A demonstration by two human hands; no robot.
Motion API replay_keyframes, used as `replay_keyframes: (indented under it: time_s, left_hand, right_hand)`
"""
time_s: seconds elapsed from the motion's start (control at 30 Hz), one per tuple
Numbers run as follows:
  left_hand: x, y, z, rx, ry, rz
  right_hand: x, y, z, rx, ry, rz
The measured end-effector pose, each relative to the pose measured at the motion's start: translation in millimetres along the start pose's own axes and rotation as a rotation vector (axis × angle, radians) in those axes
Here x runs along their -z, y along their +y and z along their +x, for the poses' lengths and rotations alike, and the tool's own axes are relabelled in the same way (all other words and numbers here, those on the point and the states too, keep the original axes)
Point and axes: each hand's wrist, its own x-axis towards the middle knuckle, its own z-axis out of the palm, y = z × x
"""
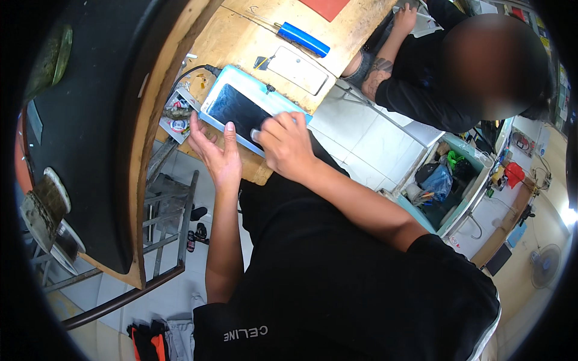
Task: The person uses a heated tool to soften adhesive on a smartphone screen and scrapes off the residue with a metal tool. They then wipe the surface with a cloth to remove remaining debris.
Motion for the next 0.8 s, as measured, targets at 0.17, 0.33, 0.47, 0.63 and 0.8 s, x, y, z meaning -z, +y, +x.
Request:
replay_keyframes:
  time_s: [0.17, 0.33, 0.47, 0.63, 0.8]
  left_hand:
    - [0.8, -1.8, 0.6, -0.034, 0.0, 0.012]
    - [0.4, -5.1, 1.2, -0.025, -0.001, 0.016]
    - [-0.2, -8.5, 1.3, -0.019, 0.002, 0.003]
    - [-0.6, -8.7, 1.7, -0.027, 0.006, -0.008]
    - [-0.4, -6.8, 1.3, -0.031, 0.009, 0.005]
  right_hand:
    - [25.8, 12.7, -38.1, -0.124, 0.035, -0.043]
    - [19.3, 3.2, -27.9, -0.08, 0.007, -0.028]
    - [15.4, -3.9, -18.5, -0.131, 0.014, 0.011]
    - [16.0, -1.2, -18.9, -0.226, 0.06, -0.029]
    - [13.5, -0.8, -15.3, -0.132, 0.044, -0.017]
